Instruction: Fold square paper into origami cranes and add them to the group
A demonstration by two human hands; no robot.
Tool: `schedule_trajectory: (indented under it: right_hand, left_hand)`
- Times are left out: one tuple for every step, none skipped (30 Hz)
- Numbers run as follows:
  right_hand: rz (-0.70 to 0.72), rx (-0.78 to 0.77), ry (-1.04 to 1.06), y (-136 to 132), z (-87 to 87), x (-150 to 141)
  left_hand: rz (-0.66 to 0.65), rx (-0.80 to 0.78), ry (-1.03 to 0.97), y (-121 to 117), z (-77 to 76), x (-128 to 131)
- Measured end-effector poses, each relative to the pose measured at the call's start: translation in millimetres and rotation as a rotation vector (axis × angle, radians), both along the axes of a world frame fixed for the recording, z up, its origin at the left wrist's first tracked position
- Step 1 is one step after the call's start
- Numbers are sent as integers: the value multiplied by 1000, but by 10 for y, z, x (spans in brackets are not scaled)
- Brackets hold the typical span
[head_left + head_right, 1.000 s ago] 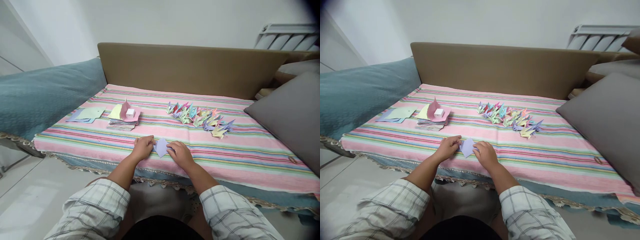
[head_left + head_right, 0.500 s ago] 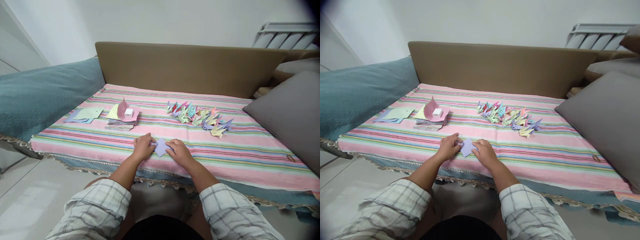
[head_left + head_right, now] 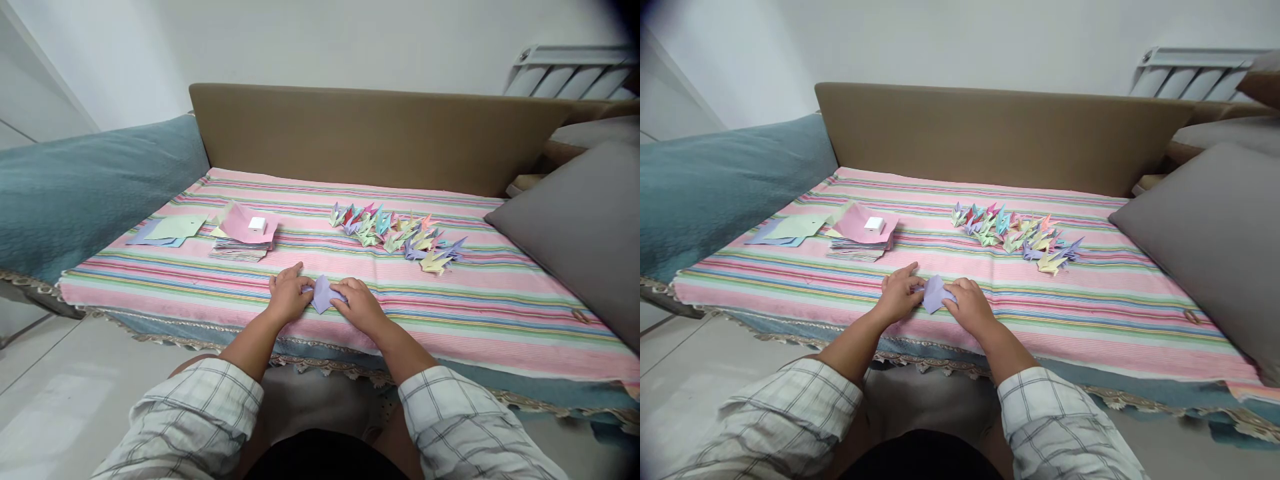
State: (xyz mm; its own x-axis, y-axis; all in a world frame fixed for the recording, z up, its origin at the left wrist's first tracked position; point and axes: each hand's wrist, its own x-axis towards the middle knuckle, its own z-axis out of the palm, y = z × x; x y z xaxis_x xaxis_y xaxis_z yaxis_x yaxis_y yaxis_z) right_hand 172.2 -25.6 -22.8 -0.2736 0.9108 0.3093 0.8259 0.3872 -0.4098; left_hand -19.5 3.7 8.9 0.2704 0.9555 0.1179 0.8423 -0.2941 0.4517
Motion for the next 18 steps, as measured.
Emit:
schedule_trajectory:
  right_hand:
    - [2, -4, 8, 1, 2, -1]
    - [2, -8, 17, 2, 6, -1]
    - [3, -12, 25, 2, 12, -1]
    - [3, -15, 31, 2, 19, 0]
    - [2, -19, 35, 2, 27, 0]
    - [2, -23, 36, 2, 34, 1]
    - [3, -27, 36, 1, 41, 3]
    - [5, -32, 36, 1, 47, 4]
    - [6, -36, 37, 2, 51, 5]
    - [7, -39, 41, 2, 54, 6]
    - [10, -41, 47, 3, 56, 7]
    - [12, -41, 55, 3, 57, 9]
    - [13, -39, 64, 4, 57, 10]
    - [15, -36, 74, 5, 56, 11]
    - [15, -34, 83, 5, 54, 12]
    - [15, -33, 91, 6, 52, 14]
    - [15, -33, 98, 6, 51, 14]
    - [16, -34, 104, 6, 51, 15]
  left_hand:
    - [-9, -1, 5, -4, -1, 8]
    - [-19, -2, 10, -8, -1, 16]
    - [-30, -2, 15, -12, -1, 25]
    - [-39, -2, 18, -15, 0, 33]
    - [-48, -2, 19, -18, 1, 43]
    - [-56, -2, 19, -20, 3, 52]
    - [-64, -3, 17, -22, 6, 61]
    - [-73, -3, 13, -24, 11, 71]
    - [-80, -2, 8, -27, 16, 81]
    - [-86, -1, 3, -30, 22, 90]
    - [-91, -2, 0, -34, 28, 99]
    - [-93, -4, 1, -38, 35, 108]
    - [-94, -9, 3, -42, 40, 115]
    - [-96, -16, 8, -46, 45, 121]
    - [-98, -23, 12, -49, 47, 125]
    - [-101, -29, 16, -51, 47, 127]
    - [-106, -34, 18, -51, 44, 128]
    - [-112, -36, 18, -49, 39, 129]
